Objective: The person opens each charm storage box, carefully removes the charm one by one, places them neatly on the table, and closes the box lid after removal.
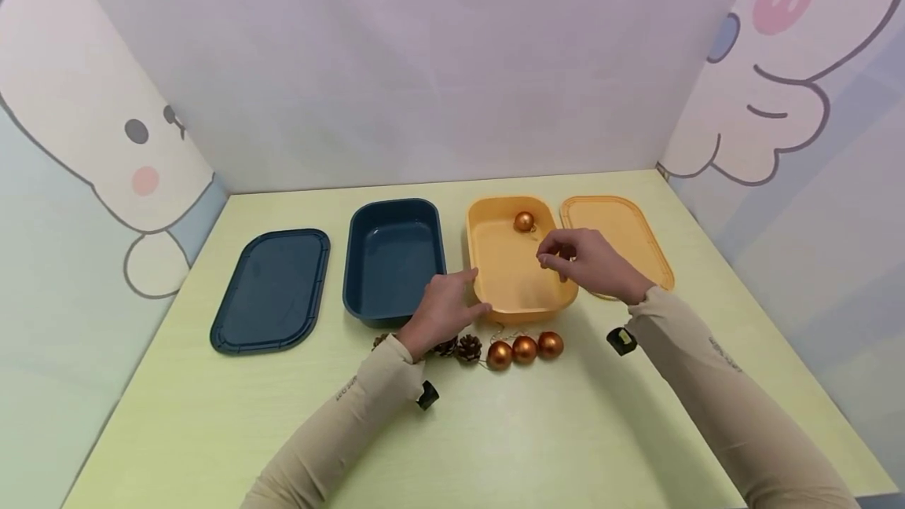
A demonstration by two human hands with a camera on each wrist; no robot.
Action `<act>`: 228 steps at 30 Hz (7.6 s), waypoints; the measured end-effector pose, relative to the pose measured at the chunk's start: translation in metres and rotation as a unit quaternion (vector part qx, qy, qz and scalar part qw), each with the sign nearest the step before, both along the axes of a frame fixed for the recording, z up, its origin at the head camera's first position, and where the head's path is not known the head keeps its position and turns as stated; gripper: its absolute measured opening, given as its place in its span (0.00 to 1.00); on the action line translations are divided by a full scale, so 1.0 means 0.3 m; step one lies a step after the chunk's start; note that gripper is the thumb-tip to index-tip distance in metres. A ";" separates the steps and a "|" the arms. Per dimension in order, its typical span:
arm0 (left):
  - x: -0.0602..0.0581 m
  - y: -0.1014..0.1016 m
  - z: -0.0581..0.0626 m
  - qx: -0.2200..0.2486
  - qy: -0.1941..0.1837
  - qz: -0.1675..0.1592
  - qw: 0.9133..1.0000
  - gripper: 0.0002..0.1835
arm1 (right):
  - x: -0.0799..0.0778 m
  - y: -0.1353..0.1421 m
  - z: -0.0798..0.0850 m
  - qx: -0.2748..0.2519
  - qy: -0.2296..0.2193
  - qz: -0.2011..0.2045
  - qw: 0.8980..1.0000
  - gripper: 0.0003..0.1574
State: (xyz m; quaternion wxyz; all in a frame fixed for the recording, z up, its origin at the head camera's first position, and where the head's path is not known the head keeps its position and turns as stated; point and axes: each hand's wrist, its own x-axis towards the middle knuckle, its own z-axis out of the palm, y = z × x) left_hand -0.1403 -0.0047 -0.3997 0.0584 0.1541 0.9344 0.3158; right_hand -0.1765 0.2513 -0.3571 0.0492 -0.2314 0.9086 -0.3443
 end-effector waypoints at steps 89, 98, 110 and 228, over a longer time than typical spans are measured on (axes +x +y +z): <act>-0.002 0.008 -0.005 -0.011 0.010 0.001 1.000 0.34 | -0.310 -0.059 -0.045 0.077 -0.093 -0.007 0.993 0.18; -0.002 0.010 -0.007 -0.008 0.005 -0.003 1.000 0.34 | -0.218 -0.021 -0.006 0.068 -0.059 -0.010 0.996 0.18; -0.001 0.005 -0.006 -0.006 0.000 0.001 1.000 0.34 | -0.102 -0.005 0.017 0.007 0.006 0.058 0.998 0.16; 0.030 -0.009 -0.016 0.012 0.035 -0.012 0.999 0.34 | 0.296 0.160 -0.310 -0.042 -0.026 -0.043 0.998 0.20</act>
